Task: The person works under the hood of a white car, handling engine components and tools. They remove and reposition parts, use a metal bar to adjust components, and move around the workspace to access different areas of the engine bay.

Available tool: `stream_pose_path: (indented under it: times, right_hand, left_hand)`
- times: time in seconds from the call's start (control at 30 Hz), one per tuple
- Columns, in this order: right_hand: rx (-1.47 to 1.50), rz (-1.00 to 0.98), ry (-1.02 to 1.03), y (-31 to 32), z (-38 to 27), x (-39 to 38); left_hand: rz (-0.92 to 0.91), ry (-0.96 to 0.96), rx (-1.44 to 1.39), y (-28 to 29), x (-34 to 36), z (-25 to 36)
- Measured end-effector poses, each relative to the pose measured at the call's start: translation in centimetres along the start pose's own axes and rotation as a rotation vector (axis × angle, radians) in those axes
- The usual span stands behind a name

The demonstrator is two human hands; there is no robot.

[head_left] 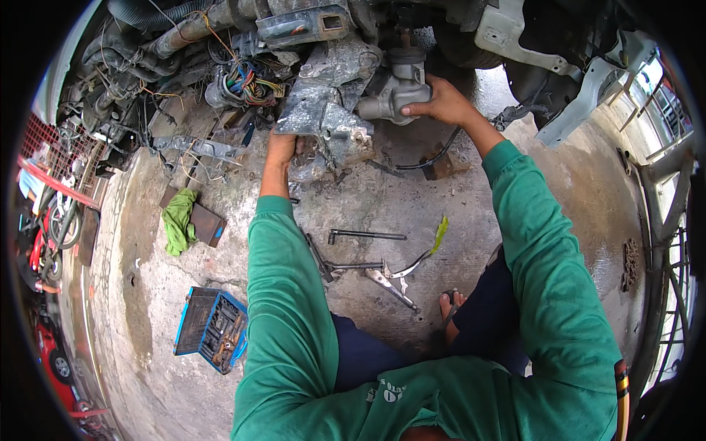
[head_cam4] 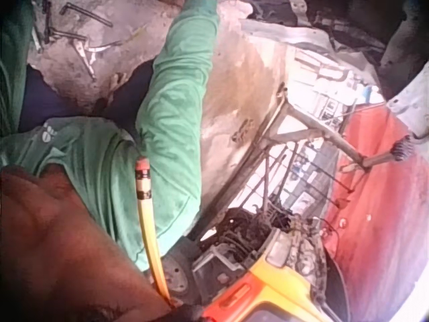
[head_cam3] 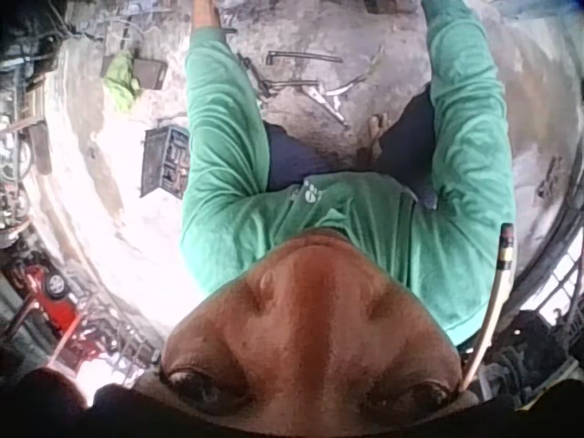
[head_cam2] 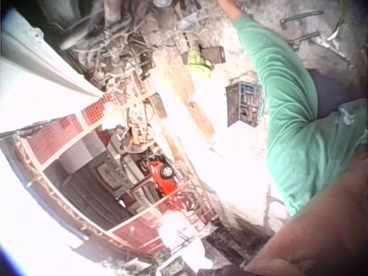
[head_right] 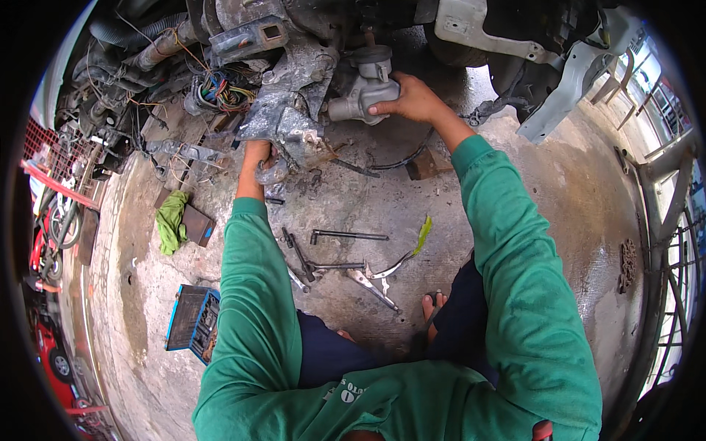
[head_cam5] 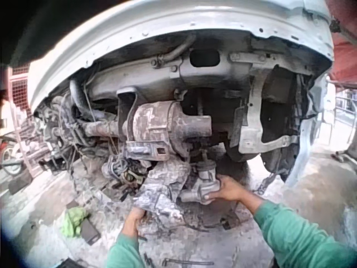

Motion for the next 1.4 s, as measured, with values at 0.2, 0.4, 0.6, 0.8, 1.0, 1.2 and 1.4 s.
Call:
stream_pose_path:
  times: [0.2,0.4,0.6,0.8,1.0,1.2,1.4]
  right_hand:
    - [-0.041,-0.044,-0.036,-0.3,-0.7,-0.1]
    - [-0.012,-0.025,-0.013,0.2,0.0,-0.3]
    - [0.055,-0.054,-0.009,0.5,0.0,-0.1]
    - [-0.030,-0.077,0.074,1.7,-0.3,0.6]
    - [0.182,0.327,0.094,4.3,-6.0,1.4]
    - [0.032,0.308,-0.052,2.5,-6.4,1.8]
    - [0.027,0.337,-0.044,1.6,-7.1,1.4]
  left_hand:
    - [0.056,0.481,-0.102,0.8,0.9,-1.4]
    - [0.016,0.329,-0.063,0.4,0.6,2.1]
    - [-0.001,-0.003,-0.013,-1.0,-0.4,4.9]
    - [0.063,0.137,0.027,-1.3,0.3,3.7]
    - [0.088,0.144,0.097,-1.3,-0.3,3.5]
    - [0.087,0.148,-0.167,-2.9,0.4,2.5]
    - [0.070,0.310,-0.297,-1.6,0.0,1.6]
Point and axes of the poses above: each hand's wrist, its own x-axis towards the middle knuckle, its own y-axis out of the back of the hand, z = x × y, the point moved 2 cm from there along x, towards the middle knuckle, and after that the axes turned 9 degrees about -y, right-handed, at the moved point
